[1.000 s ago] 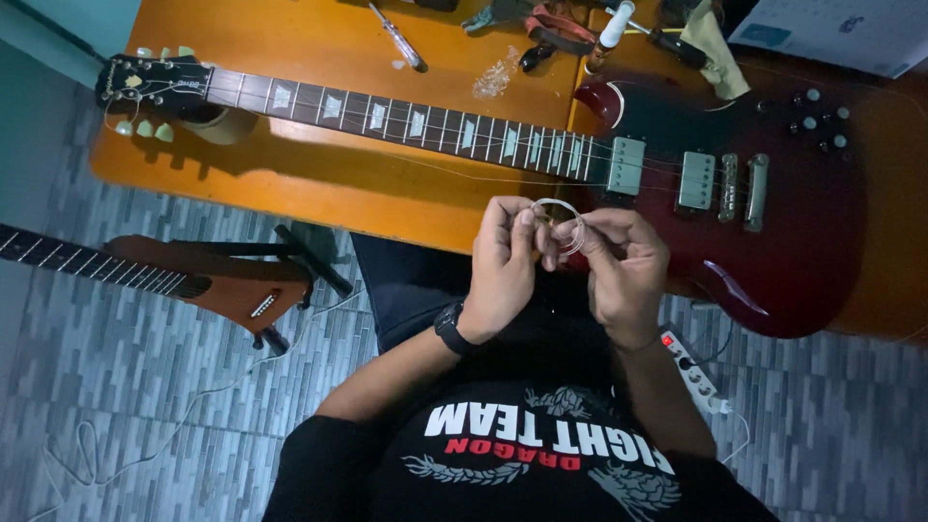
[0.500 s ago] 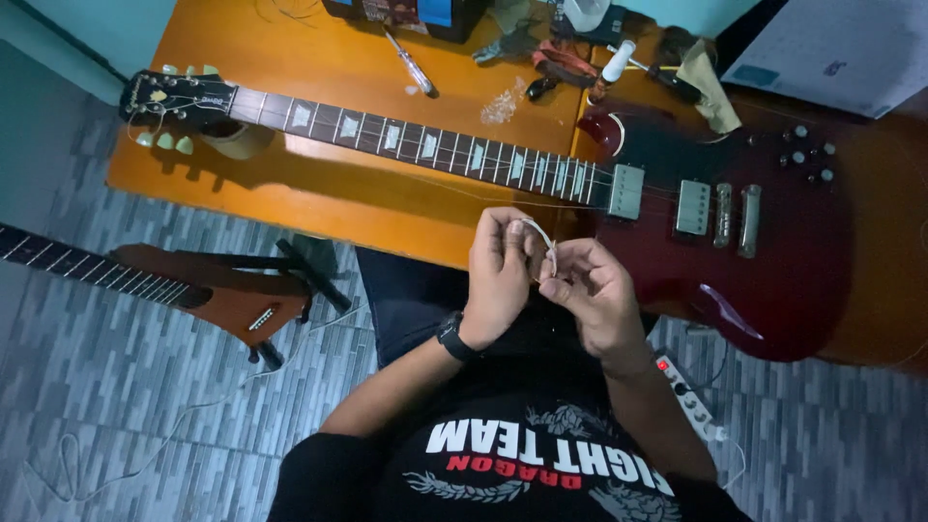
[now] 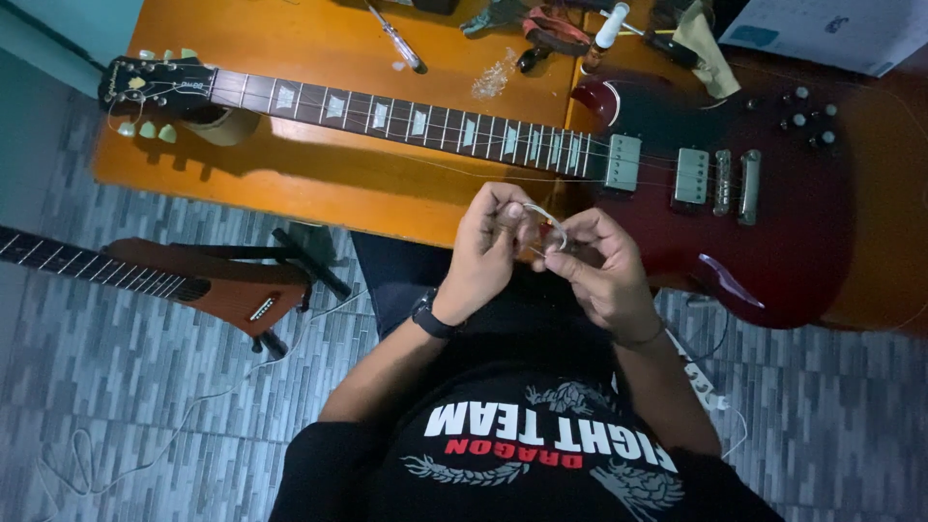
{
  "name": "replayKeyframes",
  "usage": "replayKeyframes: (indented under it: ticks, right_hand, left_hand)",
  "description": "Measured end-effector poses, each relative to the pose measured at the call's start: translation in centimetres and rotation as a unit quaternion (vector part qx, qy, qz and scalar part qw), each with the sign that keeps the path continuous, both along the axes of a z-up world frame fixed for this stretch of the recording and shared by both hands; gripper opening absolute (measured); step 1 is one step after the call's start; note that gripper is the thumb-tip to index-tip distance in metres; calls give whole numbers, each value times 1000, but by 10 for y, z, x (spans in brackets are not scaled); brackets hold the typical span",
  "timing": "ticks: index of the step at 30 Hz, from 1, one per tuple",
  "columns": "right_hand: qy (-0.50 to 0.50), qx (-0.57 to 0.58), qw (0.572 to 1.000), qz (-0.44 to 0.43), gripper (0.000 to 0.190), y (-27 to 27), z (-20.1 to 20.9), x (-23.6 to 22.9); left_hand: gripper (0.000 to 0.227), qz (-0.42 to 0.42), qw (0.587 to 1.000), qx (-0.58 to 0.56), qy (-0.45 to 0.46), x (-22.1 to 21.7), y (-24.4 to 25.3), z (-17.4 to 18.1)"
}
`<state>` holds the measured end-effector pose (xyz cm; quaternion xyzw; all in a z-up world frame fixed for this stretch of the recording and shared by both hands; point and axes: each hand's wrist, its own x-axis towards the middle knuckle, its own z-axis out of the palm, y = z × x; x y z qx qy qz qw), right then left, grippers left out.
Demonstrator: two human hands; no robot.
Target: Restringing and tuning an electric guitar at a workbench.
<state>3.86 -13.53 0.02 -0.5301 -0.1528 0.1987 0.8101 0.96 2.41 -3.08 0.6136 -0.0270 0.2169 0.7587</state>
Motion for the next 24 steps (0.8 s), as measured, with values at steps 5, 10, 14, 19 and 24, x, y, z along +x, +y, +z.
replayKeyframes:
  ticks: [5, 10, 14, 19, 24]
  right_hand:
    - [-64, -73, 994, -46, 30, 1, 5, 2]
    - [10, -30, 998, -45, 26, 0, -20, 10]
    - [145, 93, 985, -7, 27, 3, -31, 12]
    - [63, 53, 996, -40, 32, 5, -29, 15]
    - [-376, -277, 874, -134, 33, 2, 0, 8]
  left_hand:
    - [15, 17, 996, 86, -11, -9, 2, 16]
    - [14, 48, 980, 190, -30, -19, 6, 33]
    - [11, 17, 971, 232, -52, -21, 10, 33]
    - [12, 26, 970, 237, -42, -17, 10, 30]
    - [14, -11, 992, 129, -8, -16, 8, 29]
